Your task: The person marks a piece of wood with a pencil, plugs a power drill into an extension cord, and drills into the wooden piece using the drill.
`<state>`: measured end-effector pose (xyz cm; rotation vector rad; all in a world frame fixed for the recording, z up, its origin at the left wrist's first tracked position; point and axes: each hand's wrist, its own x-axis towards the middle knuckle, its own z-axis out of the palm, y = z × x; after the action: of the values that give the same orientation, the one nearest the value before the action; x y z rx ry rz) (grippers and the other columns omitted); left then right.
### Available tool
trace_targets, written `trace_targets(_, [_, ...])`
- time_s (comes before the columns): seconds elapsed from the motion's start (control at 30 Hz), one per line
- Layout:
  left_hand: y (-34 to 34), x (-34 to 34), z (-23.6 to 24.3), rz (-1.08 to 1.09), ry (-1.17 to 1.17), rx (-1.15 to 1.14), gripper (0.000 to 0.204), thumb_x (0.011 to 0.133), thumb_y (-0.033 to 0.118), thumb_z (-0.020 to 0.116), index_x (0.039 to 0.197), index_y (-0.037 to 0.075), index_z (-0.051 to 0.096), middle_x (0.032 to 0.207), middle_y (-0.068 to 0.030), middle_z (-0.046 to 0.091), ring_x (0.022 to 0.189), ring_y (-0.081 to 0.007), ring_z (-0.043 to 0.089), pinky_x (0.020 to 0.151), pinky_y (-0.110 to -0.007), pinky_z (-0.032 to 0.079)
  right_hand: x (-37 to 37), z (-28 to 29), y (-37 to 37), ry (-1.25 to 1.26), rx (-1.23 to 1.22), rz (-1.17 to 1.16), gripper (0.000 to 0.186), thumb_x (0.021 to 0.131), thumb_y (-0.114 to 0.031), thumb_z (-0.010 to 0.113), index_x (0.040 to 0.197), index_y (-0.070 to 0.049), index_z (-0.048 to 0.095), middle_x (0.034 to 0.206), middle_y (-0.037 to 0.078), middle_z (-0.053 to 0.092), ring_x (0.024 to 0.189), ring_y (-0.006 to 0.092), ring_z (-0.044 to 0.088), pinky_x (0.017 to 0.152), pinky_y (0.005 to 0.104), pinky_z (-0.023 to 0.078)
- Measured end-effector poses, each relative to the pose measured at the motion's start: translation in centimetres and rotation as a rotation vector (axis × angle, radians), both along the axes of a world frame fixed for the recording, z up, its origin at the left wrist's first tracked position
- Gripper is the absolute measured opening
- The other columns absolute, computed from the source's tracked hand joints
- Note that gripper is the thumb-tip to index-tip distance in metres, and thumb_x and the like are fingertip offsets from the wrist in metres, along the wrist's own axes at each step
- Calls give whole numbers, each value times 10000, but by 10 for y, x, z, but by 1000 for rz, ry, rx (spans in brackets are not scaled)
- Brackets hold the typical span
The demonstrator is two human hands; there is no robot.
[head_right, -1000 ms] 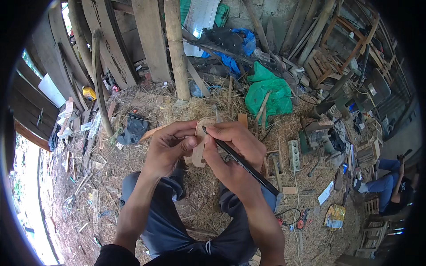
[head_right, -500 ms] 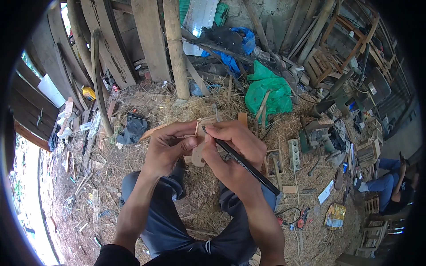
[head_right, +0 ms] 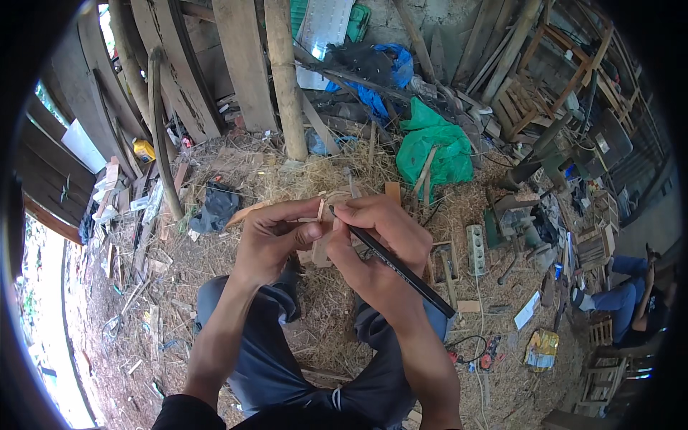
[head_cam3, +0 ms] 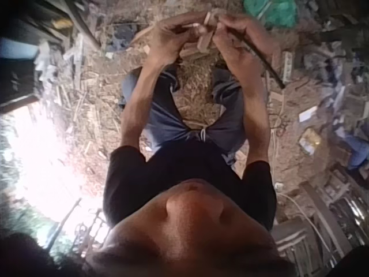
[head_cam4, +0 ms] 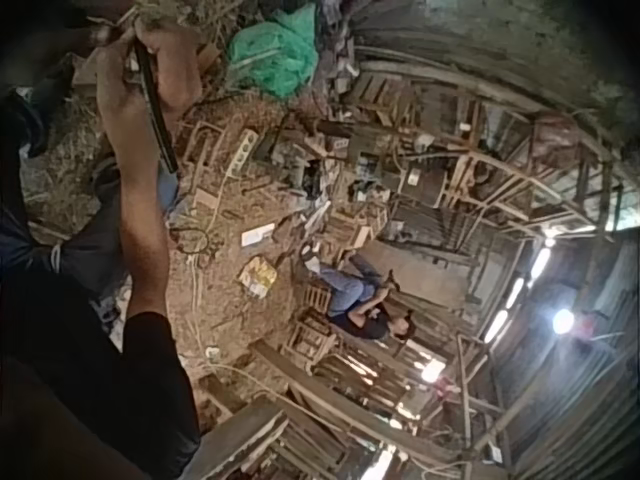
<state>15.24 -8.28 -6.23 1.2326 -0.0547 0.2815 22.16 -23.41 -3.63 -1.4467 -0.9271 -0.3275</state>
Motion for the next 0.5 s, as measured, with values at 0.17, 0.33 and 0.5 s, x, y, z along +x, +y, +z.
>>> trace_targets(0.17, [-1,1,1,-11,-23,-29,338,848,11,646,1179,-32,594,1039,-147,673,952,-181,656,832,-284,548,1,0,-1,15,1,0,154,716,71,681,836,25,595,843,125,650,704,140,657,585,229,510])
trace_targets(0.33, [1,-1,3,-7,28,-21,341,848,5,643,1182,-37,590,1035,-148,675,949,-186,658,840,-286,546,-1,-1,2,-10,6,-8,164,705,70,685,834,23,595,835,123,650,699,139,655,578,229,508])
trace_targets(0.5, [-1,0,3,-6,25,-13,343,846,7,646,1182,-37,590,1036,-147,675,943,-184,660,839,-286,547,0,3,-1,-40,-33,-15,165,704,69,686,833,22,596,836,126,649,695,143,655,577,230,508])
